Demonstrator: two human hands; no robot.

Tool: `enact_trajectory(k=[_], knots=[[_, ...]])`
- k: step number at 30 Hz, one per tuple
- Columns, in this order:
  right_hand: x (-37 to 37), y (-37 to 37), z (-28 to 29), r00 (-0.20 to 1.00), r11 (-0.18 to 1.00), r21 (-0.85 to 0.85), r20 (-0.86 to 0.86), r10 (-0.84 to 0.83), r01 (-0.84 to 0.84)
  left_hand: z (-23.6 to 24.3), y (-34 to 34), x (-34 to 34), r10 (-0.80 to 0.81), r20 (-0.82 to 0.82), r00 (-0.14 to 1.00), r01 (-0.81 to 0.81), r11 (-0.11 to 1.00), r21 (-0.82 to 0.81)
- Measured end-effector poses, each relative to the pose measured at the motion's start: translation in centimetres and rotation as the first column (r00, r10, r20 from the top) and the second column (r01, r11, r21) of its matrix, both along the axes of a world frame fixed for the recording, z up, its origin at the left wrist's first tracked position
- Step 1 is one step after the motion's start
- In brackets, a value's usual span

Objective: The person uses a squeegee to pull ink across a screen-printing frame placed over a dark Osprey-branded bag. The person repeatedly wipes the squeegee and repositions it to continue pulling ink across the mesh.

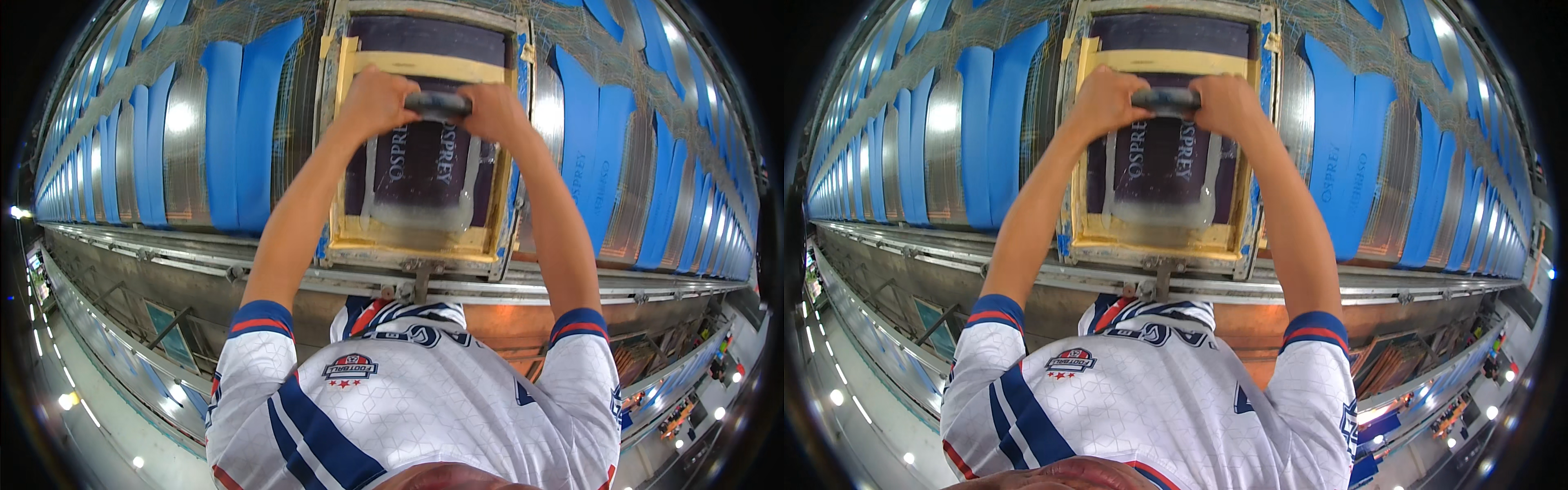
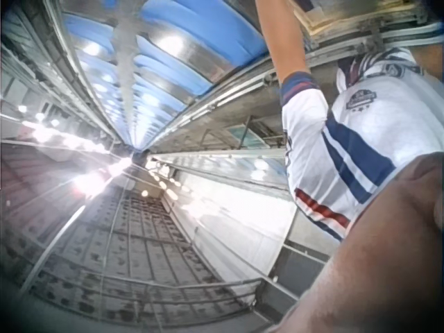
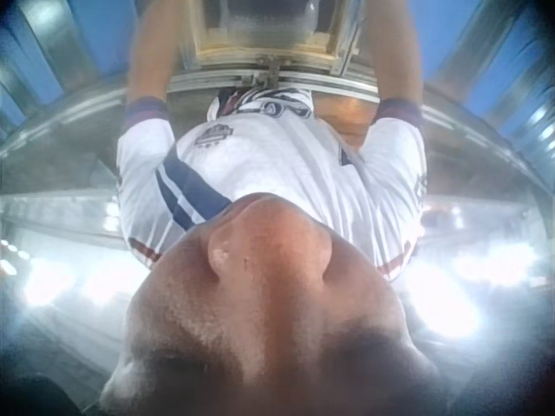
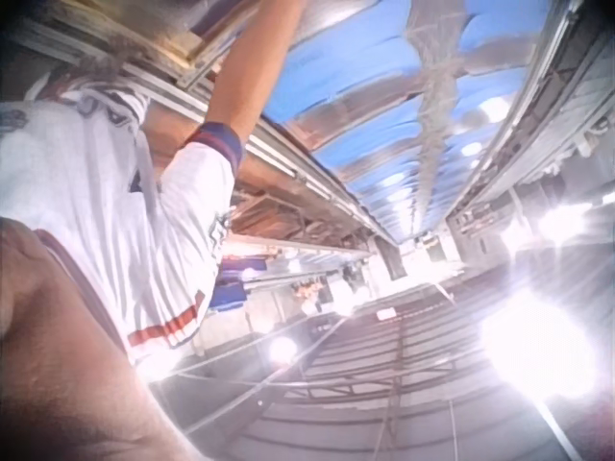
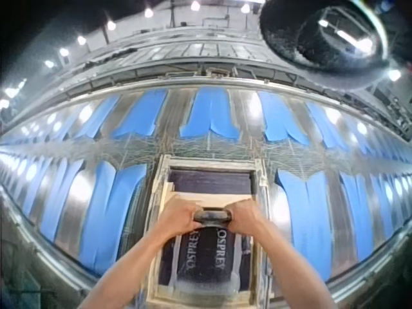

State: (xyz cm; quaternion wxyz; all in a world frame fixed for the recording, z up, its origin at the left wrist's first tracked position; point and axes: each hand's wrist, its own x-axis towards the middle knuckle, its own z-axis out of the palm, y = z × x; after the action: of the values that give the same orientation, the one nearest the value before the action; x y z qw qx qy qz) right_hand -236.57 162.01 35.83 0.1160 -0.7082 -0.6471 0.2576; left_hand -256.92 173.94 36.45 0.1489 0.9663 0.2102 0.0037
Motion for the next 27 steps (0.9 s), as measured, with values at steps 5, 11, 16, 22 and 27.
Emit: enact_trajectory(k=[5,11,16,22,27], knots=[[-7.7,-13.0,0.1,0.995,0.988,0.122,-0.014,0.094,-0.092,0.8,-13.1,-8.7,-0.010,0.018,1.000,0.011,0.998,-0.069],[-7.3,-13.1,1.2,0.993,0.986,0.132,-0.044,0.109,-0.102,2.2,-13.4,-8.1,0.007,0.005,1.000,-0.007,0.999,-0.047],[-1.5,-3.3,2.8,0.998,0.998,0.034,0.012,0.060,-0.060,2.1,-3.7,-1.8,0.021,-0.039,0.999,-0.022,0.999,-0.032],[3.5,4.7,0.3,0.999,0.999,-0.041,0.032,0.037,-0.035,1.2,3.5,3.3,0.083,-0.099,0.992,-0.084,0.996,-0.005],[3.1,4.8,0.2,0.998,0.997,-0.072,-0.044,-0.035,0.032,0.7,3.7,3.1,0.131,-0.111,0.985,-0.140,0.986,-0.086]])
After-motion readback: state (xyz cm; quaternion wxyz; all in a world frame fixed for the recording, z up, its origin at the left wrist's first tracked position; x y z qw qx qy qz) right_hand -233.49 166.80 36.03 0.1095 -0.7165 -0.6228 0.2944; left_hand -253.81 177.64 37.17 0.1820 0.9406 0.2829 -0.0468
